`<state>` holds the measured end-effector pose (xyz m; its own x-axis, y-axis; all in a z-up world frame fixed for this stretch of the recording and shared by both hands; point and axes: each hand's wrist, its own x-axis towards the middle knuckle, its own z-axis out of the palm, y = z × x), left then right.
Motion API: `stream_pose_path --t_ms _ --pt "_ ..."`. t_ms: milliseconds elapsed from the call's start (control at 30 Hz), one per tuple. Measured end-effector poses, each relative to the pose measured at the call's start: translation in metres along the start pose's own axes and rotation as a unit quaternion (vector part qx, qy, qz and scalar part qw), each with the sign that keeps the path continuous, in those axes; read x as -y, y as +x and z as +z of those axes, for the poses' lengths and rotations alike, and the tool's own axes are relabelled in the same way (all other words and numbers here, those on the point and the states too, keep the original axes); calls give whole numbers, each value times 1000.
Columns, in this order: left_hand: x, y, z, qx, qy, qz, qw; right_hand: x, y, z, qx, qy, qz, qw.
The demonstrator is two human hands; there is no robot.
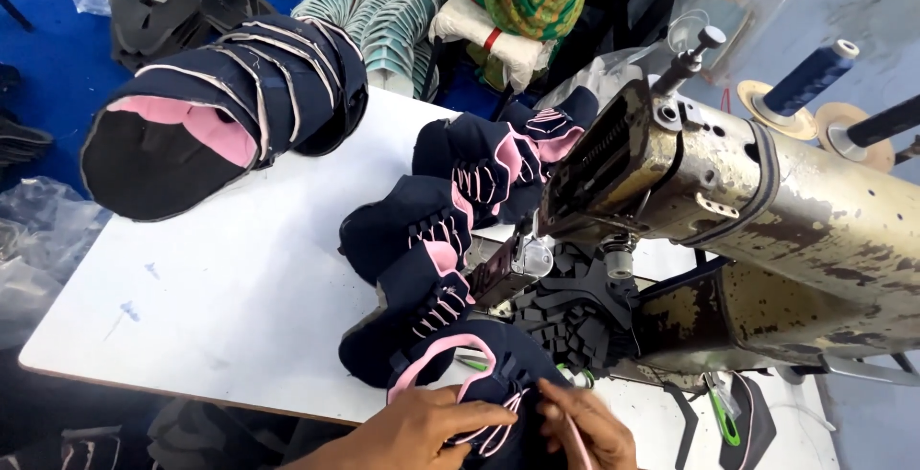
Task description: The person threads pink decorative cords into shoe upper components and uses a sewing machine to secure them.
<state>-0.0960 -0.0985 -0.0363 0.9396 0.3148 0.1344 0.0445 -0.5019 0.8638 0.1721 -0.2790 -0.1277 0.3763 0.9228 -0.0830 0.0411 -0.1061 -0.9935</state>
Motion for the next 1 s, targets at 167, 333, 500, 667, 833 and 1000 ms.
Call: stream_pose_path --t_ms 167,333,500,667,833,1000 --pt "-11 3 -8 1 -23 -9 1000 62 16 43 -136 -183 -152 962" --pt "-25 6 -24 -16 -37 44 998 84 30 53 -154 -151 -136 967" --pt "-32 11 -35 -22 -70 1 997 91 39 56 -190 -169 -117 960" --pt "-36 7 -44 40 -23 -25 999 143 68 5 -231 4 -144 962" --pt "-31 -4 -34 159 -98 -143 972 145 71 -63 -278 219 -261 898" --pt "-23 15 -13 -156 -79 -26 984 45 27 8 144 264 -65 951"
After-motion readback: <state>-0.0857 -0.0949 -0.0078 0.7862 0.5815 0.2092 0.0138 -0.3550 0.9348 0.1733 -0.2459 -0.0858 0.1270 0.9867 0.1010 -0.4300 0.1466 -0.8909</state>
